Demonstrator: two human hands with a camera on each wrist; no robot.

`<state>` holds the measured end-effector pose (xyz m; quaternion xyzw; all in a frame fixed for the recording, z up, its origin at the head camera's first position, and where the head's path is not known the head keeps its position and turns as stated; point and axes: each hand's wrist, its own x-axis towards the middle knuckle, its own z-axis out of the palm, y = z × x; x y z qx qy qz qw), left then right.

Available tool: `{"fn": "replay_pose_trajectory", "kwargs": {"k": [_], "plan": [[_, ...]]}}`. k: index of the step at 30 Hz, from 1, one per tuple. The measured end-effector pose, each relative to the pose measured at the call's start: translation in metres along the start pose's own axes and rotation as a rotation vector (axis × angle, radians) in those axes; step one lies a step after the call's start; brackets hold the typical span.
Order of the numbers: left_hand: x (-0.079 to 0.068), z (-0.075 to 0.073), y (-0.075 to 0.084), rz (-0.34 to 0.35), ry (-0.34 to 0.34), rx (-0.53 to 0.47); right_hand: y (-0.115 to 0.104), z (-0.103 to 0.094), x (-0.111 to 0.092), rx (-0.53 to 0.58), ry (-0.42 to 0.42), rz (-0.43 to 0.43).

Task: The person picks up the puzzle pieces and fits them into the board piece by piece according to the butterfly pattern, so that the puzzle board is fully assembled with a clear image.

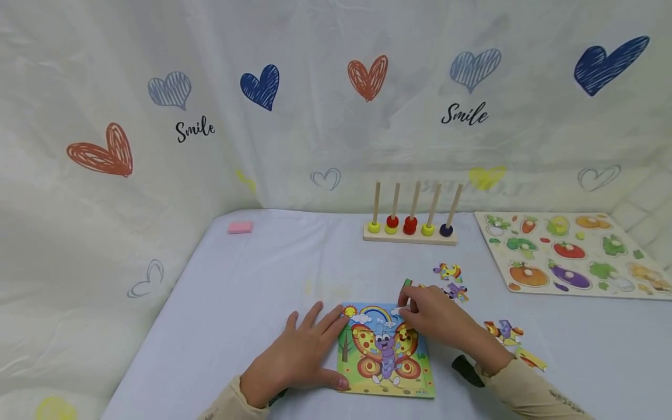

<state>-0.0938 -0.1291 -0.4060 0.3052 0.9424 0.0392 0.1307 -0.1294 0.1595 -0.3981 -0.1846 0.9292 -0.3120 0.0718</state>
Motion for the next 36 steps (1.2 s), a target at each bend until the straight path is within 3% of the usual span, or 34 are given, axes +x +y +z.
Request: {"fn": "replay_pose_trajectory", "kwargs": {"k": [19,26,36], "plan": [[0.001,-0.005,0.001,0.006,-0.009,-0.010,-0.006,0.005,0.000,-0.060,-0.004,0.114],[0.001,-0.005,0.001,0.007,-0.006,0.003,-0.007,0.011,-0.002,-0.062,0.058,0.105],[0.000,-0.003,0.002,-0.008,-0.023,-0.003,-0.002,0.003,-0.010,0.056,0.001,0.093]]}}
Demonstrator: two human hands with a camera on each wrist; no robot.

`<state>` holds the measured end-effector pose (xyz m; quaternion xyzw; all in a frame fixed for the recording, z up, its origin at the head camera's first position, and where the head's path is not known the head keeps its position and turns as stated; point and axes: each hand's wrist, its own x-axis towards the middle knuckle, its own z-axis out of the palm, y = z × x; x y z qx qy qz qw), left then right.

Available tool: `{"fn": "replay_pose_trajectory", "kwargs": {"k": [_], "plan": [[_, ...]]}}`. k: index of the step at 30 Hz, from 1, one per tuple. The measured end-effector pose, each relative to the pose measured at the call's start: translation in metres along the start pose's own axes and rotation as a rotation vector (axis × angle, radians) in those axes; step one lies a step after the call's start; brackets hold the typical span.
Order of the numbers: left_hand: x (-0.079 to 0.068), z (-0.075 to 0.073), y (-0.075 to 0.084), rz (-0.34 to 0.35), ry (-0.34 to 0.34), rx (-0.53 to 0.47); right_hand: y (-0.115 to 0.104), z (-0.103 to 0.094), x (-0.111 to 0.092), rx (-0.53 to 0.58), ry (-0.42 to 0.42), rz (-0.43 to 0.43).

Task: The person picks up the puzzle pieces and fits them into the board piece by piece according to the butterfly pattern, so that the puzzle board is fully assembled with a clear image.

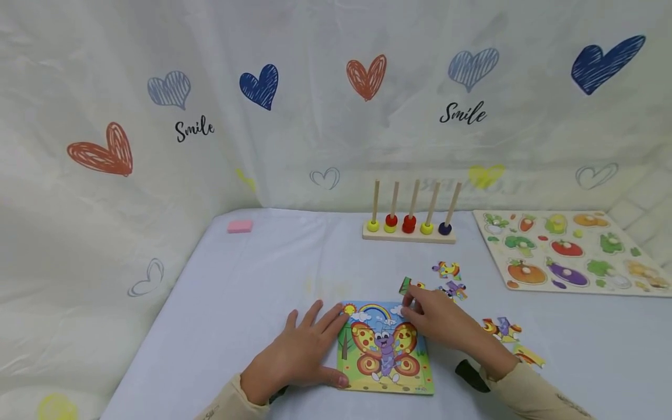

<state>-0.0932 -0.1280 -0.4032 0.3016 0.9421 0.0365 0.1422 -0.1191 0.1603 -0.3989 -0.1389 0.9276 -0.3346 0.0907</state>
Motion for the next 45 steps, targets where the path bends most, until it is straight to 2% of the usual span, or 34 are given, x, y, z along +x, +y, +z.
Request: {"fn": "replay_pose_trajectory", "kwargs": {"k": [9,16,21,33,45], "plan": [[0.001,0.002,-0.001,-0.025,-0.033,-0.056,0.010,-0.009,-0.014,0.039,0.009,-0.025],[0.002,0.001,-0.001,0.007,0.007,-0.057,0.021,-0.017,-0.023,0.034,0.044,-0.046],[0.002,0.000,-0.001,0.015,0.010,-0.056,0.028,-0.024,-0.023,0.012,0.083,-0.044],[0.003,0.002,-0.001,0.008,0.000,-0.054,0.032,-0.034,-0.005,-0.050,0.150,-0.086],[0.003,0.002,0.001,-0.009,-0.019,-0.036,0.026,-0.034,0.022,-0.144,0.100,-0.071]]}}
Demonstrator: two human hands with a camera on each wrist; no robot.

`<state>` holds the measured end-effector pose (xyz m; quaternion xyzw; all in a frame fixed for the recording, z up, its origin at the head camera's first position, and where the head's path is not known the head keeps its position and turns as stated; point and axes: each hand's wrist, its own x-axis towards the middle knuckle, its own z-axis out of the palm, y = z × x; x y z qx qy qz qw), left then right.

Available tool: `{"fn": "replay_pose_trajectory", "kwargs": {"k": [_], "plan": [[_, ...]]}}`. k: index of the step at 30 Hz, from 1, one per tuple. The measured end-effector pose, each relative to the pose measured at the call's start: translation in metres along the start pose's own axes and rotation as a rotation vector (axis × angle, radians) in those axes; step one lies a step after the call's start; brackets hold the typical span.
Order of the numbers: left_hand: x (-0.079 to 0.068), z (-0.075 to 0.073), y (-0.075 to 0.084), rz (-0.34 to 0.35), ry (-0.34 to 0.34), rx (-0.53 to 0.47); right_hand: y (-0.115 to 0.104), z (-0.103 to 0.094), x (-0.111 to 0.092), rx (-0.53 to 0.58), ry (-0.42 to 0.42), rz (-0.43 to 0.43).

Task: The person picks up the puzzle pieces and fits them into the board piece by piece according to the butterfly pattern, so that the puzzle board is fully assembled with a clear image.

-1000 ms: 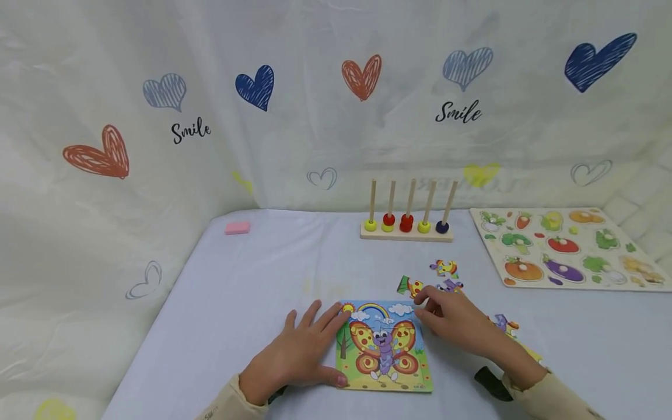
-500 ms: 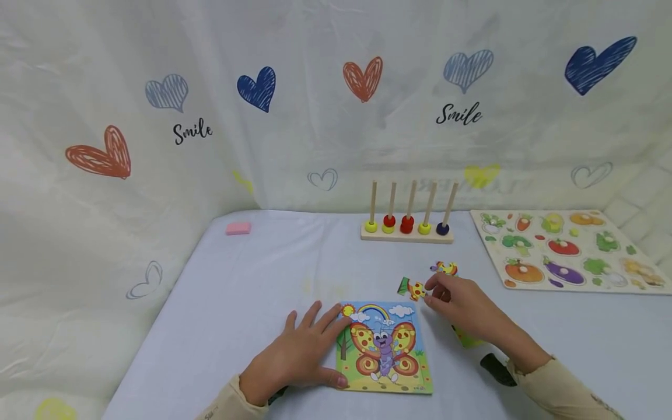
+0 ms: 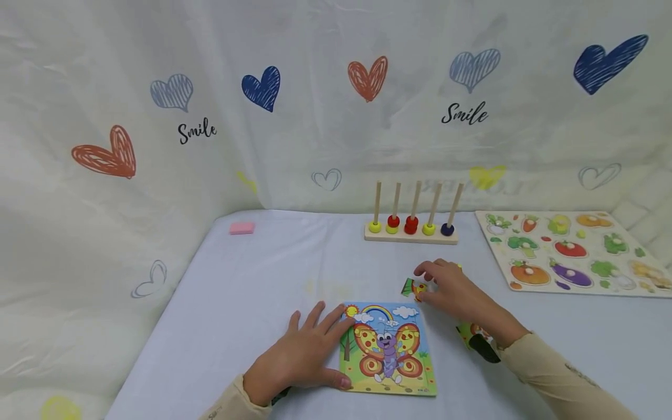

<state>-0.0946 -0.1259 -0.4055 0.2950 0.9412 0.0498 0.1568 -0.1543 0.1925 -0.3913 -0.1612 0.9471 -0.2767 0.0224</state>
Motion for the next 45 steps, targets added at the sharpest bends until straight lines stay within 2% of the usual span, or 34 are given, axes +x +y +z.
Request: {"fn": "replay_pose_trajectory", "kwargs": {"k": [6,16,23,30,40,45], "plan": [[0.001,0.001,-0.001,-0.001,0.000,-0.006,0.004,0.005,0.010,-0.059,-0.044,0.010],[0.002,0.001,-0.002,0.000,0.004,-0.007,0.003,0.007,0.015,-0.105,-0.059,-0.015],[0.000,-0.001,-0.002,0.016,0.012,-0.002,0.003,0.007,0.015,-0.102,-0.057,-0.017],[0.000,0.000,-0.002,0.015,0.006,-0.009,0.003,0.007,0.015,-0.048,-0.111,-0.010],[-0.001,0.001,-0.001,0.017,0.008,0.001,-0.002,0.004,0.007,0.016,-0.009,-0.092],[-0.001,0.001,-0.001,0.018,0.015,0.010,-0.011,0.002,0.003,0.052,0.029,-0.097]]}}
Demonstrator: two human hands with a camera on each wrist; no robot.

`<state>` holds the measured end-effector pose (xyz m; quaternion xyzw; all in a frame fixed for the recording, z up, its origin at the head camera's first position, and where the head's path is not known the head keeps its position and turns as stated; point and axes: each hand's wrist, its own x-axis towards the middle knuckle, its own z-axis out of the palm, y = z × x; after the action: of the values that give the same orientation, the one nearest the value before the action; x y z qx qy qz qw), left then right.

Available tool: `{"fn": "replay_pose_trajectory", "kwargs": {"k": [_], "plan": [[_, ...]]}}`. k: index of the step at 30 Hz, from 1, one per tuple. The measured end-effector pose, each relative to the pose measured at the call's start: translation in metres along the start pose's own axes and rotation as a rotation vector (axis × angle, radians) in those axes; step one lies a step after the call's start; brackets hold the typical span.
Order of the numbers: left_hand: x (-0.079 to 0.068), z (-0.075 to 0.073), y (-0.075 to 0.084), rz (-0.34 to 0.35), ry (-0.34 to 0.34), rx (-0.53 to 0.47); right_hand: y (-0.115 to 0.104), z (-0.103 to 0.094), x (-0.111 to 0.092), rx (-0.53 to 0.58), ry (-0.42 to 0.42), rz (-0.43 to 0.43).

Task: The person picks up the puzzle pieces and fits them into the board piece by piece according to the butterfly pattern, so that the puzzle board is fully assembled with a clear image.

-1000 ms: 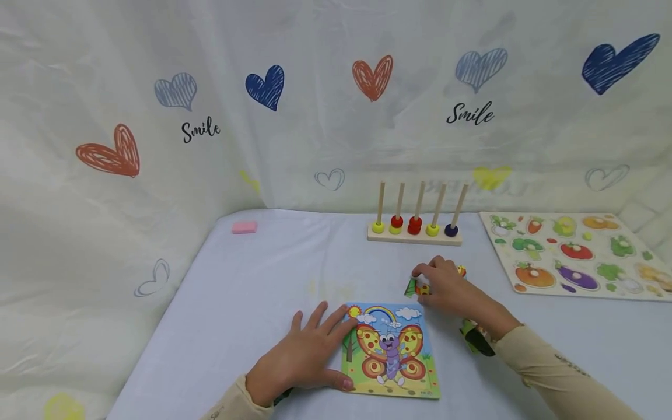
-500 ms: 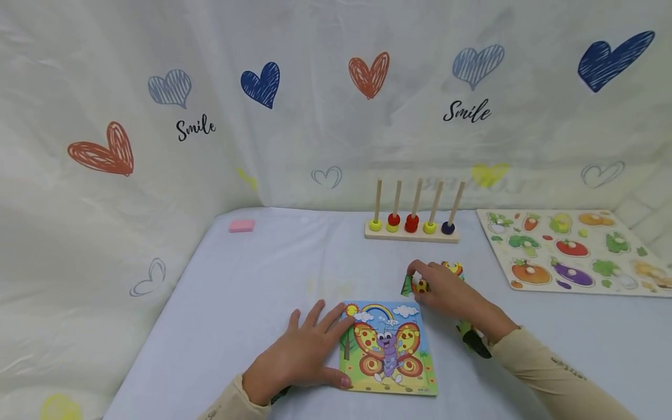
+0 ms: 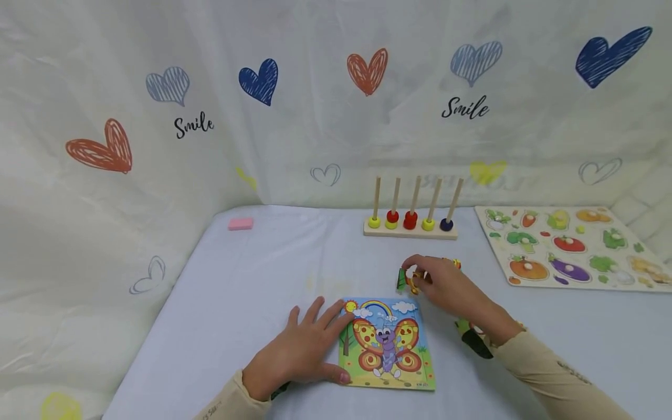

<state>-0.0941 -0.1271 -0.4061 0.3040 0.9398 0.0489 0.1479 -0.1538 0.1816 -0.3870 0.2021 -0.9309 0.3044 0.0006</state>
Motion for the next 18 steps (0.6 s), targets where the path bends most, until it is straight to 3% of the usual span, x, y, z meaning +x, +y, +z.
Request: {"fn": "replay_pose_trajectory", "kwargs": {"k": [12,18], "plan": [[0.001,-0.002,0.002,-0.009,-0.009,0.017,-0.021,0.009,-0.006,0.097,-0.056,-0.039],[-0.001,-0.004,0.002,-0.007,-0.001,0.029,-0.031,0.014,-0.008,0.159,-0.142,-0.099]]}}
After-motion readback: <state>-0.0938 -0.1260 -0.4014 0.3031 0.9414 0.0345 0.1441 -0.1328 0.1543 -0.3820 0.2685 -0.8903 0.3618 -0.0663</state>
